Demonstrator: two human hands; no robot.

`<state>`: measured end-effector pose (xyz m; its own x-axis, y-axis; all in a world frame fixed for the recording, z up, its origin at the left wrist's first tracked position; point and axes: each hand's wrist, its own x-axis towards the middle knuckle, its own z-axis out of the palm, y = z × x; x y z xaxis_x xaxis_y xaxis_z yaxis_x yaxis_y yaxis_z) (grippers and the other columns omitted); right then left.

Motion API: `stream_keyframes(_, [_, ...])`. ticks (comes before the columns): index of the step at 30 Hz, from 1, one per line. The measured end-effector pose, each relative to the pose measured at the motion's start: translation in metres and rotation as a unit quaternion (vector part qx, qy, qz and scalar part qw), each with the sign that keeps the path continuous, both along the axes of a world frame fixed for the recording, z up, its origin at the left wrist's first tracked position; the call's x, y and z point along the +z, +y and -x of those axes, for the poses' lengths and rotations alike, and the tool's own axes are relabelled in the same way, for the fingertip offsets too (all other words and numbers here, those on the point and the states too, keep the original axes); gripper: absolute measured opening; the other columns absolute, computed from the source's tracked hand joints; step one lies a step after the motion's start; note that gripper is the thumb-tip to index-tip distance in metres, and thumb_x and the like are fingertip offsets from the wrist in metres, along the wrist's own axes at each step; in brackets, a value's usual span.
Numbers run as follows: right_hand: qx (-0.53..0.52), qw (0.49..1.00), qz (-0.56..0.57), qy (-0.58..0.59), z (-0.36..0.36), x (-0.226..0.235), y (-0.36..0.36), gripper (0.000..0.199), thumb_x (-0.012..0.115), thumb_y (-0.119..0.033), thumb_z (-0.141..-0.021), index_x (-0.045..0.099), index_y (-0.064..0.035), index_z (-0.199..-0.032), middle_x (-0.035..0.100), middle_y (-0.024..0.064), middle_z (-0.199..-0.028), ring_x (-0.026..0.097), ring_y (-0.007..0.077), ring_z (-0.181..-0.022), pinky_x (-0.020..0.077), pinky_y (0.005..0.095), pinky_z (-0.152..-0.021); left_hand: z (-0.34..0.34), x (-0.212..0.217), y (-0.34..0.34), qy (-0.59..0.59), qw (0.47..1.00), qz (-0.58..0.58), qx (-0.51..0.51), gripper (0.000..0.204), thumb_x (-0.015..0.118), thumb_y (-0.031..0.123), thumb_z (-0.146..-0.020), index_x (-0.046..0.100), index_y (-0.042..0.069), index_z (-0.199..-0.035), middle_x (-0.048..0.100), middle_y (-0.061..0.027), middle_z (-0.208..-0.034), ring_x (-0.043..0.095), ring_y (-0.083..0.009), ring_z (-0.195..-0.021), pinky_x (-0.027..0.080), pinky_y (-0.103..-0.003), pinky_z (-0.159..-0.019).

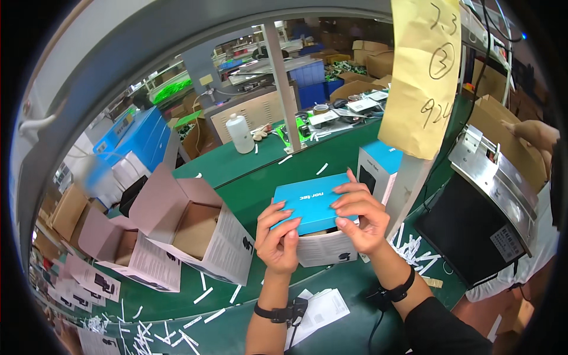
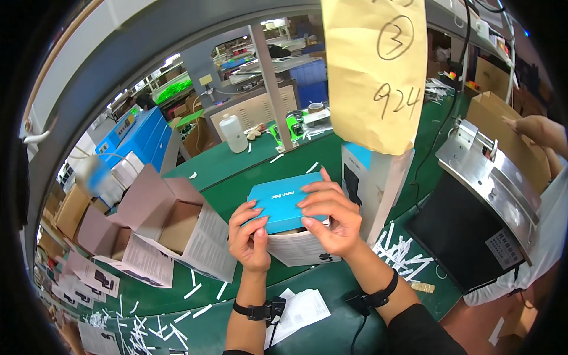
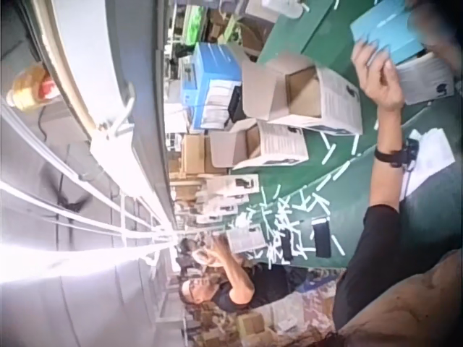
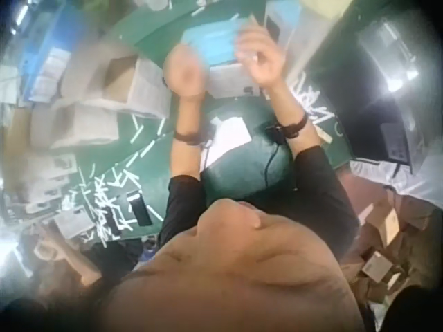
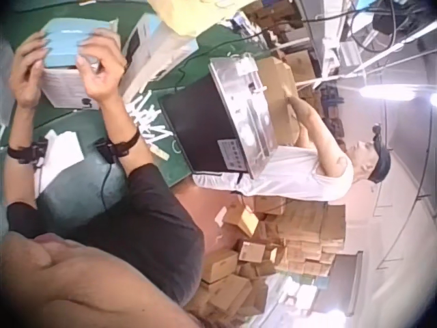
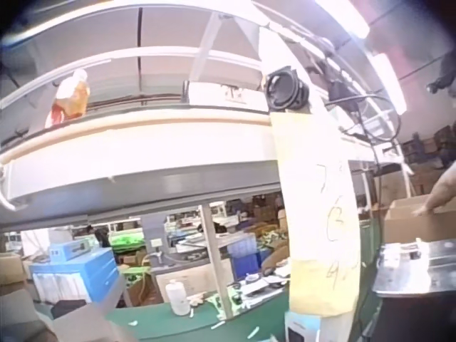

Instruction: Assemble cardboard product boxes and organize manuals at an electronics factory station.

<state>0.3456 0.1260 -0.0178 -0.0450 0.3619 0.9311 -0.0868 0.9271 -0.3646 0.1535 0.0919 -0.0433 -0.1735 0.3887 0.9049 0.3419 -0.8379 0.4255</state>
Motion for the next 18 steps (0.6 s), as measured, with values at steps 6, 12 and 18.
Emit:
stream_keyframes(6, [-0.026, 1.000, -0.005, 0.008, -0.015, -0.019, -0.008, 0.018, 0.069, -0.018, -0.091, 0.072, 0.0006, -0.093, 0.072, 0.0150, -0.098, 0.064, 0.0352, -0.109, 0.0279, 0.0601, -0.116, -0.007, 0.006, -0.009, 0.153, 0.977, -0.093, 0.118, 0.032, 0.078, 0.033, -0.085, 0.071, 0.007, -0.101, 0.065, -0.0101, -0.114, 0.061, -0.0351, -0.113, 0.041, -0.063, -0.107])
stream_keyframes(12, [-0.044, 0.998, -0.049, 0.014, -0.010, -0.023, -0.010, 0.036, 0.065, -0.034, -0.096, 0.072, 0.0015, -0.095, 0.072, 0.0163, -0.101, 0.064, 0.0350, -0.109, 0.0321, 0.0612, -0.114, -0.003, -0.008, -0.007, 0.183, 0.962, -0.110, 0.172, 0.036, 0.089, 0.024, -0.074, 0.070, 0.007, -0.100, 0.064, -0.0074, -0.108, 0.063, -0.0301, -0.106, 0.046, -0.060, -0.102])
stream_keyframes(18, [-0.096, 0.989, -0.100, -0.060, -0.013, -0.021, -0.009, 0.030, 0.079, -0.028, -0.084, 0.068, -0.0046, -0.099, 0.071, 0.0125, -0.102, 0.062, 0.0315, -0.102, 0.0313, 0.0657, -0.113, -0.006, -0.007, -0.008, 0.162, 0.970, -0.074, 0.166, 0.030, 0.090, 0.020, -0.071, 0.070, 0.006, -0.090, 0.067, -0.0061, -0.091, 0.063, -0.0275, -0.095, 0.050, -0.056, -0.096])
